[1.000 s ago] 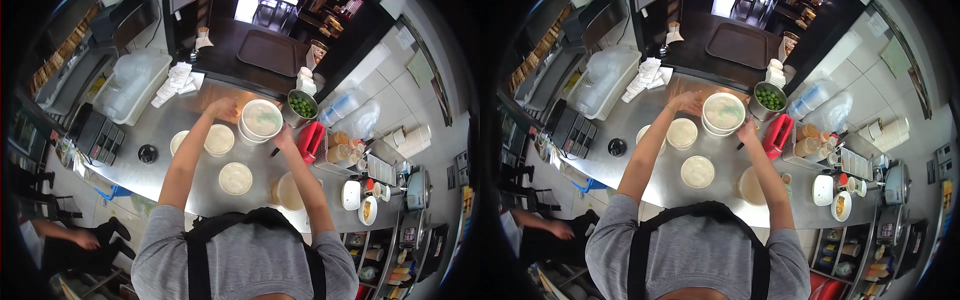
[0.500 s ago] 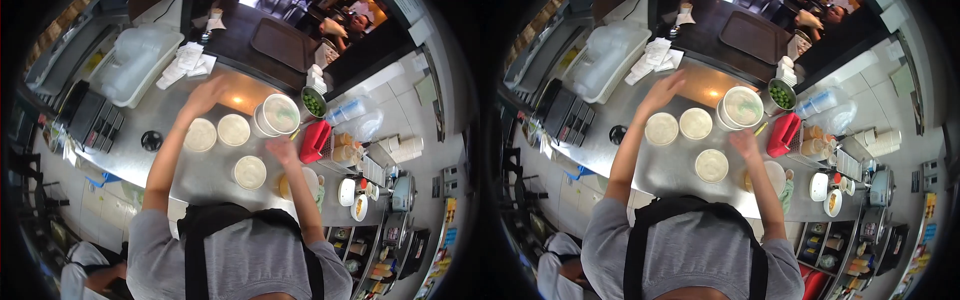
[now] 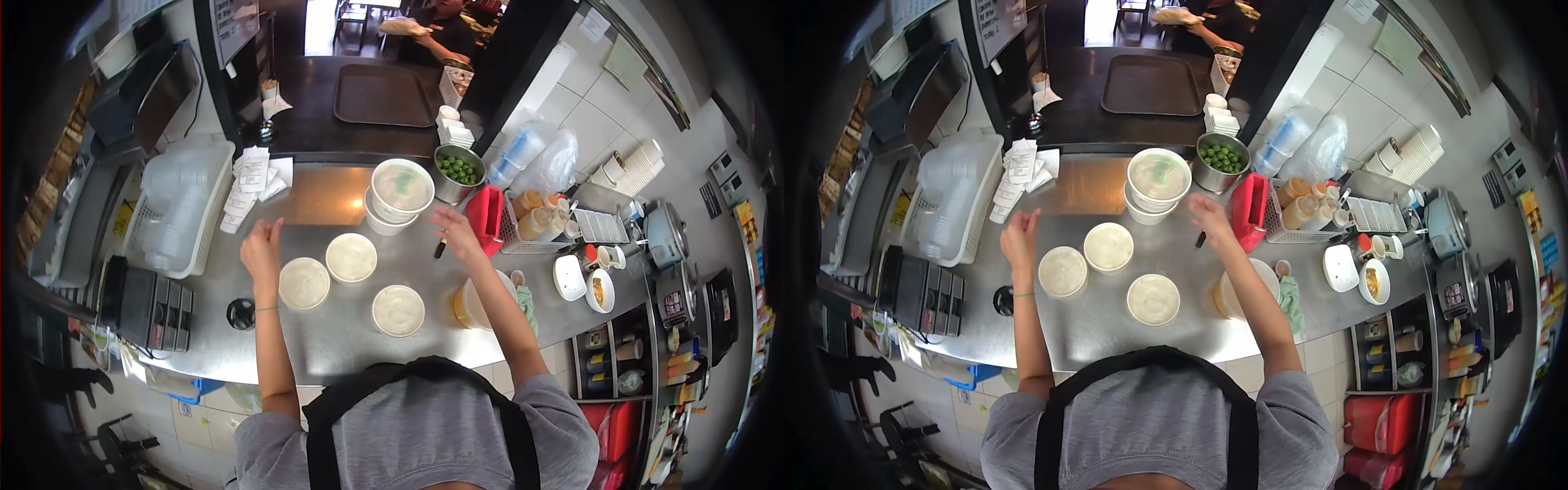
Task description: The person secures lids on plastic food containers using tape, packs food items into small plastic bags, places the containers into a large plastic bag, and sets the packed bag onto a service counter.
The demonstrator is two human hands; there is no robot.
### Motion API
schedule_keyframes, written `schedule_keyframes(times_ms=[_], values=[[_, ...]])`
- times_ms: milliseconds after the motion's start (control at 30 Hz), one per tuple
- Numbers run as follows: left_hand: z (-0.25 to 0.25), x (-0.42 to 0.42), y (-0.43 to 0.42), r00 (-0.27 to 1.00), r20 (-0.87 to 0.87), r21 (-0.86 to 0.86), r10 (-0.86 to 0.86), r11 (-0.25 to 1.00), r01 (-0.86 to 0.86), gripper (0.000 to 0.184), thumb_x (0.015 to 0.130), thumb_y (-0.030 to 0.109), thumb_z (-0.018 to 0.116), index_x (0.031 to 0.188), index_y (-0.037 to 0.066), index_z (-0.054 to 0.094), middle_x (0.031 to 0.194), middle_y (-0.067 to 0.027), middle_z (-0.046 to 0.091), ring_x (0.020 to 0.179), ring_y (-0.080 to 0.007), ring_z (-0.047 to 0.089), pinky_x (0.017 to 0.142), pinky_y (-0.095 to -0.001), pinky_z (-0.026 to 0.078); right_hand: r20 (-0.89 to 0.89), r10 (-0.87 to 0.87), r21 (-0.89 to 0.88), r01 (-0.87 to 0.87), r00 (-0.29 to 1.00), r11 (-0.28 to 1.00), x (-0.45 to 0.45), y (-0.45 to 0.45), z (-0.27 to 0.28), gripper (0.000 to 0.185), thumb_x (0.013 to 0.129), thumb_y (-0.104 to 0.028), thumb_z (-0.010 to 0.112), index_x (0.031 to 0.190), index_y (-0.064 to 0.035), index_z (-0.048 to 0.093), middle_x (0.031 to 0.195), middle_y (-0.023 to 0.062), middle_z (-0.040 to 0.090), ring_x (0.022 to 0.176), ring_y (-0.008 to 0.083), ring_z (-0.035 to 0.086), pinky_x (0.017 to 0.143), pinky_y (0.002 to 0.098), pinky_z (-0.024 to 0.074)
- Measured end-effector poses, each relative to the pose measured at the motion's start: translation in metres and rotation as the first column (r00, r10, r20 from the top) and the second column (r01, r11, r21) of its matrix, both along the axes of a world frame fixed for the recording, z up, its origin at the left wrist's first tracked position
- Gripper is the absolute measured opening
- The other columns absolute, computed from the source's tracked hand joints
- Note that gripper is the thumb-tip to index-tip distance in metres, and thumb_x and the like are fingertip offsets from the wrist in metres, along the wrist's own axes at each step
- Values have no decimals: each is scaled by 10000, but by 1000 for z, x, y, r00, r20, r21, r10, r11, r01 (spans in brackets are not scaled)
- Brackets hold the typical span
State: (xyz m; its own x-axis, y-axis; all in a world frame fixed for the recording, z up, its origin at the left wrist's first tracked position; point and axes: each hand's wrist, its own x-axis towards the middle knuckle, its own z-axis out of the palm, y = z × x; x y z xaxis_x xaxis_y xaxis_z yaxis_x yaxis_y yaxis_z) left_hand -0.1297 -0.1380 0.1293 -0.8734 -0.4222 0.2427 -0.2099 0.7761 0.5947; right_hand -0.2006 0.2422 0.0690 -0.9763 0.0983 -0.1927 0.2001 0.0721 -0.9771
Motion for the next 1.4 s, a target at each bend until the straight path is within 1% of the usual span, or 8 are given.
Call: schedule_keyframes(times_ms=[100, 300, 567, 633, 700, 767, 1033, 1400], values=[[-26, -6, -10, 864, -488, -501, -126, 851, -159, 158, 837, 202, 579, 872, 63, 645, 744, -87, 621, 745, -244, 592, 832, -427, 404, -107, 77, -236, -101, 991, 966, 40, 24, 49, 250, 881, -228, 551, 1039, -36, 577, 1005, 77, 614, 932, 163, 577, 879, 345, 397], [-18, 23, -3, 988, -156, -247, -2, 968, -37, 234, 847, 130, 541, 1074, 116, 593, 928, -67, 601, 968, -240, 518, 949, -482, 294, -384, 67, -620, -311, 921, 720, 115, 91, 75, 202, 904, -177, 505, 1011, -20, 577, 637, -17, 522, 651, 90, 553, 766, 335, 494], [17, -34, 49, 788, -567, 19, -239, 953, 302, 903, 738, 276, 703, 1423, 123, 135, 1410, -244, 190, 1293, -361, 249, 1040, -476, 200, -222, -298, -617, 103, 928, 780, 163, 90, 88, 657, 856, -67, 539, 1397, -170, 180, 1293, 143, 418, 1034, 217, 539, 881, 386, 445], [46, -63, 77, 882, -454, 825, -128, 314, 471, 975, 740, 349, 704, 1419, 79, 58, 1417, -254, 130, 1288, -373, 245, 1044, -488, 209, -223, -292, -630, 91, 930, 772, 163, 101, 92, 623, 867, -91, 530, 1392, -165, 201, 1303, 145, 412, 1075, 226, 513, 893, 382, 435], [29, -128, 71, 878, -425, 880, -219, -326, 345, 1050, 741, 408, 695, 1408, 62, -39, 1425, -234, 105, 1287, -383, 241, 1026, -516, 231, -225, -302, -643, 92, 926, 760, 171, 113, 94, 591, 879, -115, 521, 1386, -161, 221, 1312, 146, 407, 1117, 235, 487, 905, 378, 425], [1, -193, 78, 963, -237, 884, -130, -440, 158, 1125, 706, 439, 717, 1402, 79, -90, 1420, -225, 127, 1296, -376, 222, 1027, -552, 188, -228, -339, -681, 100, 912, 726, 175, 123, 98, 581, 868, -123, 546, 1370, -154, 256, 1274, 124, 438, 1092, 235, 508, 915, 381, 412], [-77, -303, 109, 996, 19, 994, -82, -107, -28, 917, 717, 539, 646, 1393, 82, 227, 1410, -144, 289, 1320, -264, 227, 1059, -519, 75, -169, -499, -657, 281, 850, 700, 210, 166, 82, 518, 863, -181, 569, 1327, -151, 340, 1201, 85, 484, 1014, 196, 530, 871, 364, 433], [-140, -371, 92, 978, 198, 959, -59, -197, -206, 531, 761, 536, 578, 1162, 196, 508, 1185, -10, 522, 1148, -160, 435, 909, -445, 309, -58, -736, -591, 571, 675, 570, 252, 189, 77, 409, 872, -197, 545, 1258, -158, 418, 1091, 29, 559, 914, 139, 559, 799, 340, 465]])
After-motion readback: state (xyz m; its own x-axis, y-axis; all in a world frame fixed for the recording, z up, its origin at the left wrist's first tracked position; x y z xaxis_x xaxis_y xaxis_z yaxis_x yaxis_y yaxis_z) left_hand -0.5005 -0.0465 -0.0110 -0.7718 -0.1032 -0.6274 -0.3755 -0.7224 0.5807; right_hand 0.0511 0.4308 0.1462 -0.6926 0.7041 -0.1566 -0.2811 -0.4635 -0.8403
